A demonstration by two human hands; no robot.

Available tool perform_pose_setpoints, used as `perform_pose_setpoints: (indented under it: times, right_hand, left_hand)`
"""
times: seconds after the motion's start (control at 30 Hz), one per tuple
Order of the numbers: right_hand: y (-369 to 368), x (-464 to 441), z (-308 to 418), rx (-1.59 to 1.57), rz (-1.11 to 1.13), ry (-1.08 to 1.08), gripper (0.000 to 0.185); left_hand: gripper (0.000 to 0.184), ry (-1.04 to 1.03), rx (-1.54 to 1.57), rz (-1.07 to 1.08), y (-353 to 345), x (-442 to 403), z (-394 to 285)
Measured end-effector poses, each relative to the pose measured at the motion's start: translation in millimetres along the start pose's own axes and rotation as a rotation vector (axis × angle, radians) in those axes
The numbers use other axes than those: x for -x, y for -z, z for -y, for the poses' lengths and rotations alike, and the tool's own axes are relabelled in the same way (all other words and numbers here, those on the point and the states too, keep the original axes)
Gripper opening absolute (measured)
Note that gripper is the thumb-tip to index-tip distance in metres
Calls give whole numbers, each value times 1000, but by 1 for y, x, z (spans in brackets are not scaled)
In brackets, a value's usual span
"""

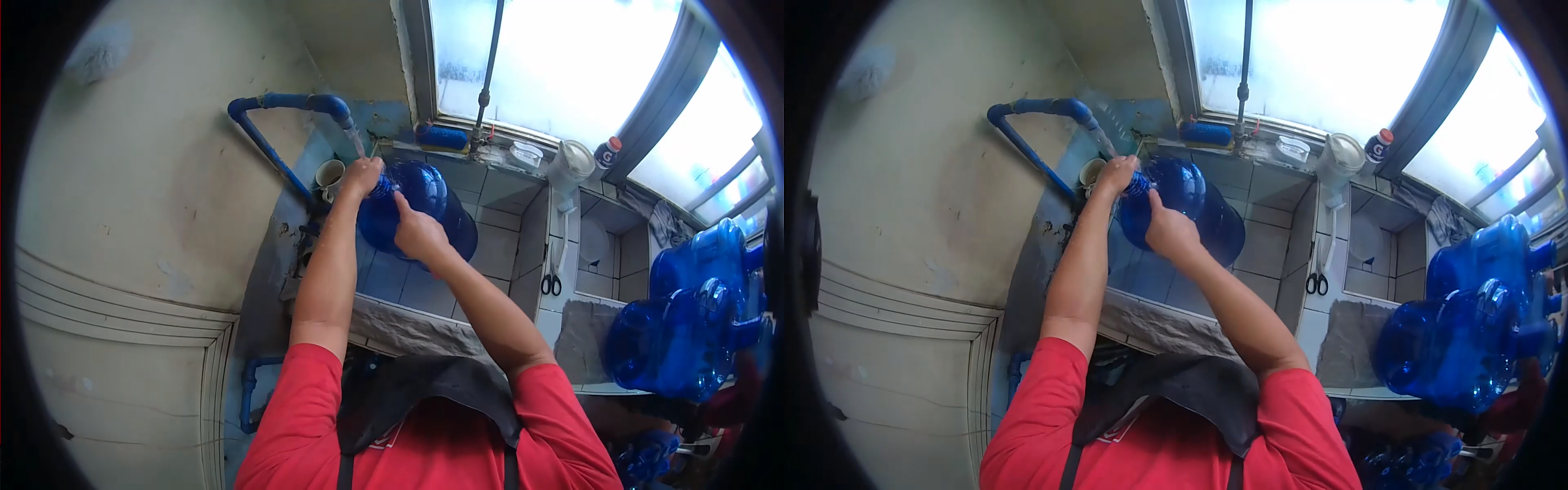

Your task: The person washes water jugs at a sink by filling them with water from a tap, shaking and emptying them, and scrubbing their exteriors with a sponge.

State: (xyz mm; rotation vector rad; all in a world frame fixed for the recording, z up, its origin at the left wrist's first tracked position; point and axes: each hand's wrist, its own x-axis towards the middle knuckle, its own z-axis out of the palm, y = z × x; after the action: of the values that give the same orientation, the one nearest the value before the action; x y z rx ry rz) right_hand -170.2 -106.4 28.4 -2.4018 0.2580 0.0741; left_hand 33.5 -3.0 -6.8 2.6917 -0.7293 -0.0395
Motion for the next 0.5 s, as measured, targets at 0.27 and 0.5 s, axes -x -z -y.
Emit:
perform_pose_setpoints:
  times: [0.27, 0.5]
  right_hand:
    - [-12, -10, 14, -18, -73, 57, 66]
    - [-16, -20, 20, -54, -110, 19, 54]
  left_hand:
    - [53, 361, 132, -65, 18, 17, -34]
    - [47, 190, 30, -149, -3, 22, -25]
